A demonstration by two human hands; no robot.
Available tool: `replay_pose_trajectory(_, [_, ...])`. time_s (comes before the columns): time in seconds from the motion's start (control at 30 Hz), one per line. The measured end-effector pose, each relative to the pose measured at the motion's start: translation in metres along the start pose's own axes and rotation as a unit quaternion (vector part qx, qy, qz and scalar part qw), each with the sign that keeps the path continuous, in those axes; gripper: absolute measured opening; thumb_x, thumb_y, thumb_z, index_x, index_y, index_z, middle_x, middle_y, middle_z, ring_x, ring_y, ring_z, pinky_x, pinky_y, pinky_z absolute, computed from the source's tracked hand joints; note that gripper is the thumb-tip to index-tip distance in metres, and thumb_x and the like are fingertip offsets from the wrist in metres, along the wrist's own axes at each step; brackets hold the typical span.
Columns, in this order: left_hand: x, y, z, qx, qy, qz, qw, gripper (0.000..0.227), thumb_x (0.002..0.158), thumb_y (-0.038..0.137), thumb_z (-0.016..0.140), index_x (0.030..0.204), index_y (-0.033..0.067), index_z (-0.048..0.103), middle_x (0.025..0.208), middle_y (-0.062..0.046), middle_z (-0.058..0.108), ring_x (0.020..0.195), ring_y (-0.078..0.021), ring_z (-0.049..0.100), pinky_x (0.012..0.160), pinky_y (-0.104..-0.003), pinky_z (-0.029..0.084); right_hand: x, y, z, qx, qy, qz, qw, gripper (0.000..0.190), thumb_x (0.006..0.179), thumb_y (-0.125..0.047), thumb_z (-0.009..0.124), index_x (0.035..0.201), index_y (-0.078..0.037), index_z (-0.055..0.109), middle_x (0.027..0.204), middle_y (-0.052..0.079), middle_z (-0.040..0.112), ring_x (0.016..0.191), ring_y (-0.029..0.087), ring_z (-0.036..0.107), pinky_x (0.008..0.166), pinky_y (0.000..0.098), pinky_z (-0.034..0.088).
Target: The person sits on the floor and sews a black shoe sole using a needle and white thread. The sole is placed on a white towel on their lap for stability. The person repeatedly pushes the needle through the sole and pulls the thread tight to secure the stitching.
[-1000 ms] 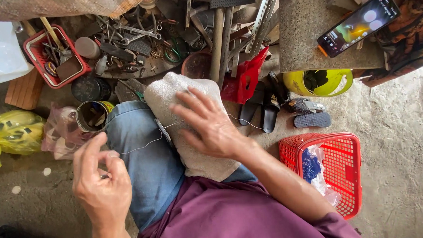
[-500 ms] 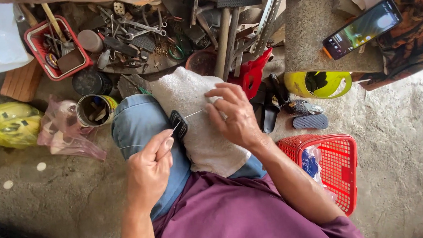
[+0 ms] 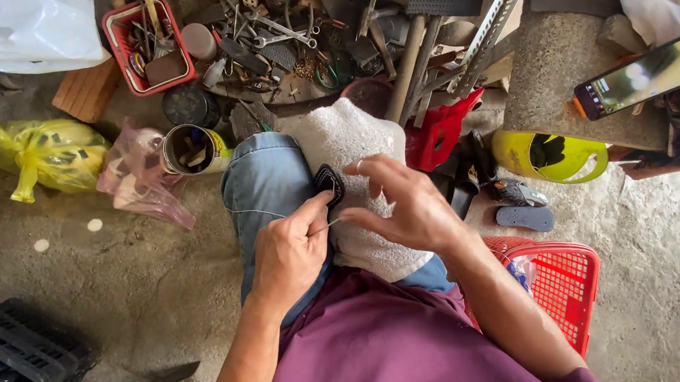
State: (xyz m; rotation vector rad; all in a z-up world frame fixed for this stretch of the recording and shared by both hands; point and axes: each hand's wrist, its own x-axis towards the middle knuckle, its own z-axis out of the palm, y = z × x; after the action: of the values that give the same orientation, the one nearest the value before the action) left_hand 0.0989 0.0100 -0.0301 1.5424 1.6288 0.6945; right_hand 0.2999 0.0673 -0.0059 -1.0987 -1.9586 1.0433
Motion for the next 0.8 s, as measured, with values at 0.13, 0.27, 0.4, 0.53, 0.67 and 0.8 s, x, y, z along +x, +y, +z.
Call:
replay_pose_trajectory(0.13, [0.004, 0.004, 0.007, 0.012, 0.004, 0.016, 1.0, 0.026, 0.097, 0.014, 0.058, 0.114, 0.0171, 0.077, 0.073, -0.015, 0.075, 0.076, -0.0403, 0.074, 0.06, -0.052, 0.058, -0.012, 0.038, 0.022, -0.156, -0.008, -0.045, 0.987, 0.031, 0.093, -0.027, 0.077, 0.107, -0.002, 0.063, 0.09, 0.014, 0.064, 0.076, 0.033, 0.067, 0.059, 0.0415, 0.056])
replay_pose_trajectory(0.27, [0.009, 0.006, 0.013, 0.061, 0.011, 0.032, 0.998, 0.028, 0.097, 0.015, 0.056, 0.116, 0.0185, 0.076, 0.071, -0.016, 0.074, 0.073, -0.0394, 0.074, 0.061, -0.053, 0.057, -0.022, 0.055, 0.032, -0.16, 0.03, -0.044, 0.986, 0.027, 0.098, -0.027, 0.073, 0.089, -0.007, 0.058, 0.07, 0.008, 0.054, 0.064, 0.032, 0.063, 0.055, 0.0403, 0.053])
replay_pose_trajectory(0.4, [0.01, 0.002, 0.017, 0.056, 0.031, 0.046, 0.997, 0.028, 0.094, 0.014, 0.057, 0.115, 0.0192, 0.076, 0.076, -0.014, 0.076, 0.072, -0.0372, 0.075, 0.06, -0.048, 0.058, -0.023, 0.047, 0.037, -0.192, 0.071, 0.005, 0.979, 0.028, 0.096, -0.032, 0.075, 0.087, -0.012, 0.058, 0.064, 0.006, 0.055, 0.064, 0.028, 0.066, 0.056, 0.037, 0.054])
replay_pose_trajectory(0.53, [0.006, 0.003, 0.01, 0.028, 0.054, 0.056, 0.997, 0.029, 0.092, 0.012, 0.061, 0.115, 0.0201, 0.076, 0.083, -0.012, 0.077, 0.078, -0.0341, 0.075, 0.063, -0.048, 0.06, -0.017, 0.029, 0.047, -0.235, 0.082, 0.039, 0.968, 0.029, 0.096, -0.04, 0.069, 0.083, -0.016, 0.059, 0.066, 0.005, 0.059, 0.068, 0.028, 0.068, 0.057, 0.0383, 0.054])
replay_pose_trajectory(0.67, [-0.005, 0.012, -0.012, -0.005, 0.112, 0.092, 0.989, 0.038, 0.092, 0.002, 0.064, 0.13, 0.0073, 0.067, 0.11, -0.014, 0.068, 0.08, -0.022, 0.067, 0.065, -0.035, 0.058, -0.015, 0.015, 0.039, -0.156, 0.096, 0.106, 0.977, 0.031, 0.099, -0.032, 0.058, 0.078, -0.013, 0.046, 0.066, 0.007, 0.053, 0.065, 0.029, 0.059, 0.06, 0.0415, 0.046])
replay_pose_trajectory(0.8, [-0.024, -0.017, -0.03, -0.005, 0.108, 0.086, 0.99, 0.025, 0.1, -0.009, 0.05, 0.121, -0.0094, 0.062, 0.129, -0.022, 0.056, 0.102, -0.0288, 0.07, 0.095, -0.037, 0.06, -0.012, 0.008, 0.008, -0.05, 0.122, 0.212, 0.968, 0.038, 0.1, -0.031, 0.052, 0.073, -0.012, 0.035, 0.058, 0.0, 0.037, 0.054, 0.017, 0.034, 0.05, 0.0401, 0.029])
